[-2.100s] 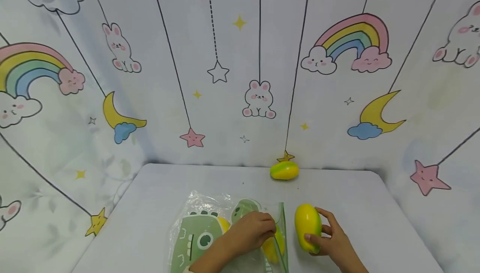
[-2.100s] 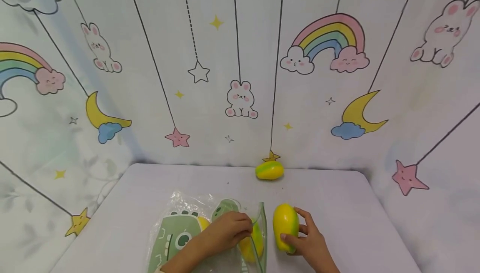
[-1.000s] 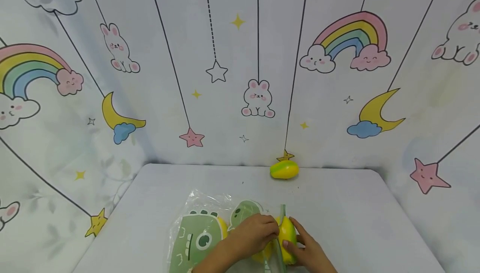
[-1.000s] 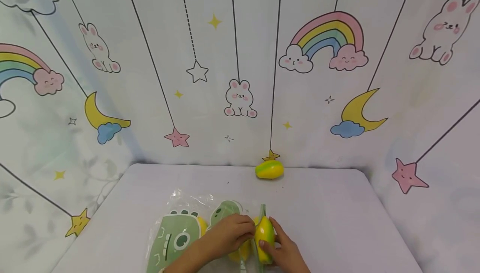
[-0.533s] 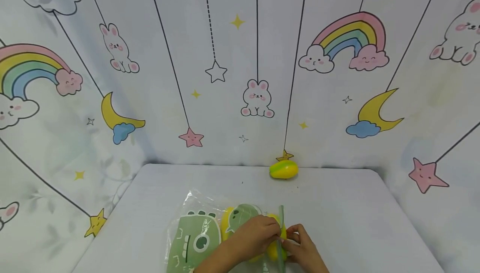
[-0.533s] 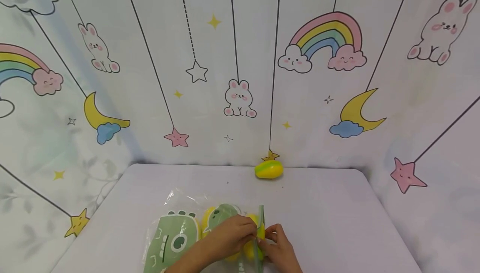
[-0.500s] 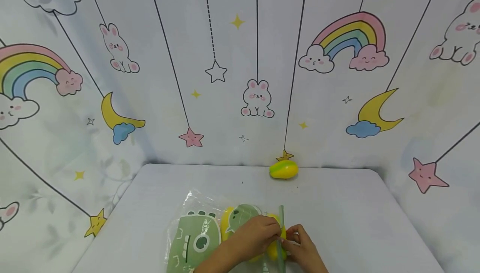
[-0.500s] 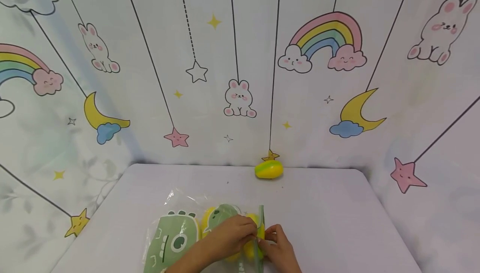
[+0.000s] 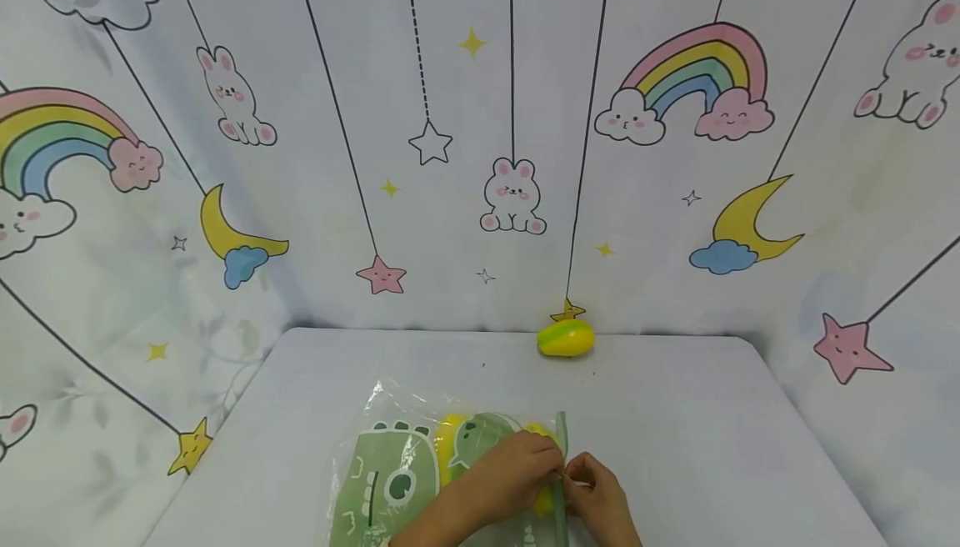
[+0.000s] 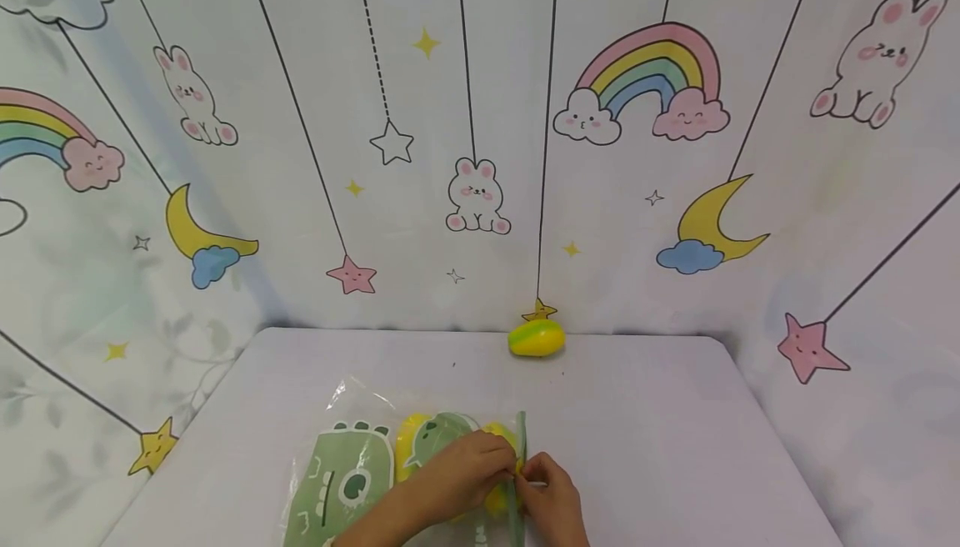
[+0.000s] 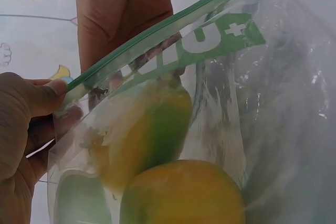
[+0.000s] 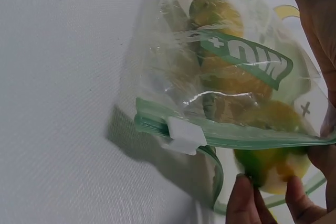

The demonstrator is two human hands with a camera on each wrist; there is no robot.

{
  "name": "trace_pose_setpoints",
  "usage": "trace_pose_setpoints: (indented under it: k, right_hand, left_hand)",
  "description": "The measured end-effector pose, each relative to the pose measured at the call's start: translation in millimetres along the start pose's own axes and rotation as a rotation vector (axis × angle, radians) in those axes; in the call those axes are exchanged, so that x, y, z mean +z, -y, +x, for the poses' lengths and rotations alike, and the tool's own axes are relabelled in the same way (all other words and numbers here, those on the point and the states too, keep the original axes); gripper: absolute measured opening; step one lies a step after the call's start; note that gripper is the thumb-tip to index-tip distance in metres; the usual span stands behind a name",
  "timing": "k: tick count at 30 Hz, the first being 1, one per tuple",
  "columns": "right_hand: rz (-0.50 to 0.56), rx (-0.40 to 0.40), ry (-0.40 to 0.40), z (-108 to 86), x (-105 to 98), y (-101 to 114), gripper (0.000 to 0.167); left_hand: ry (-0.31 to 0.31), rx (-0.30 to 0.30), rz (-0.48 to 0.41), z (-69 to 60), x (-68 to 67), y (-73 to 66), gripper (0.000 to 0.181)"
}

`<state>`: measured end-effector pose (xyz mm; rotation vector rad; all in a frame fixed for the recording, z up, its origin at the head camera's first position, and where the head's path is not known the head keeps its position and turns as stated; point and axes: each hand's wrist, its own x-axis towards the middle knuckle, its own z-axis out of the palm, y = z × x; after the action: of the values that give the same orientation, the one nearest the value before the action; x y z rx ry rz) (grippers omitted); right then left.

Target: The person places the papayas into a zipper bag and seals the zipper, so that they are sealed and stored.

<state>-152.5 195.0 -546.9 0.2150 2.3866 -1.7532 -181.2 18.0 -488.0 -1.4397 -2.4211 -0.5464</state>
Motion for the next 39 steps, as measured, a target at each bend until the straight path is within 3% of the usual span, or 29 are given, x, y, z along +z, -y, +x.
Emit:
trace_pose_setpoints:
  k: [9, 18, 20, 23, 28, 33, 39]
  right_hand:
    - [-0.149, -0.007, 0.060, 1.3, -8, -13, 0.022]
    - [-0.137, 0.019, -0.118, 28.5, -33, -1, 0.021]
    - [-0.189, -0.025, -0.143, 37.2, -38, 3, 0.020]
    - [-0.328, -0.169, -0.198, 51.0, -44, 9, 0.020]
    - [-0.539, -0.396, -0.256, 79.1, -49, 20, 0.040]
    - [-0.636, -0.401, -0.223, 104.5, -49, 33, 0.043]
    - [-0.702, -0.424, -0.206, 120.7, -42, 26, 0.043]
  left_hand:
    - [-0.002, -0.011, 0.014, -3.6, 0.6, -0.1, 0.006]
    - [0.018, -0.046, -0.038, -7.2, 2.0, 5.0, 0.004]
    - [0.025, -0.050, -0.041, -8.0, 2.5, 6.4, 0.004]
    - [0.029, -0.051, -0.049, -9.1, 3.3, 8.3, 0.004]
    - [0.030, -0.070, -0.047, -11.6, 2.8, 9.0, 0.004]
    - [0.028, -0.101, -0.048, -13.4, 3.1, 7.5, 0.005]
    - [0.029, -0.114, -0.052, -16.2, 5.5, 9.1, 0.004]
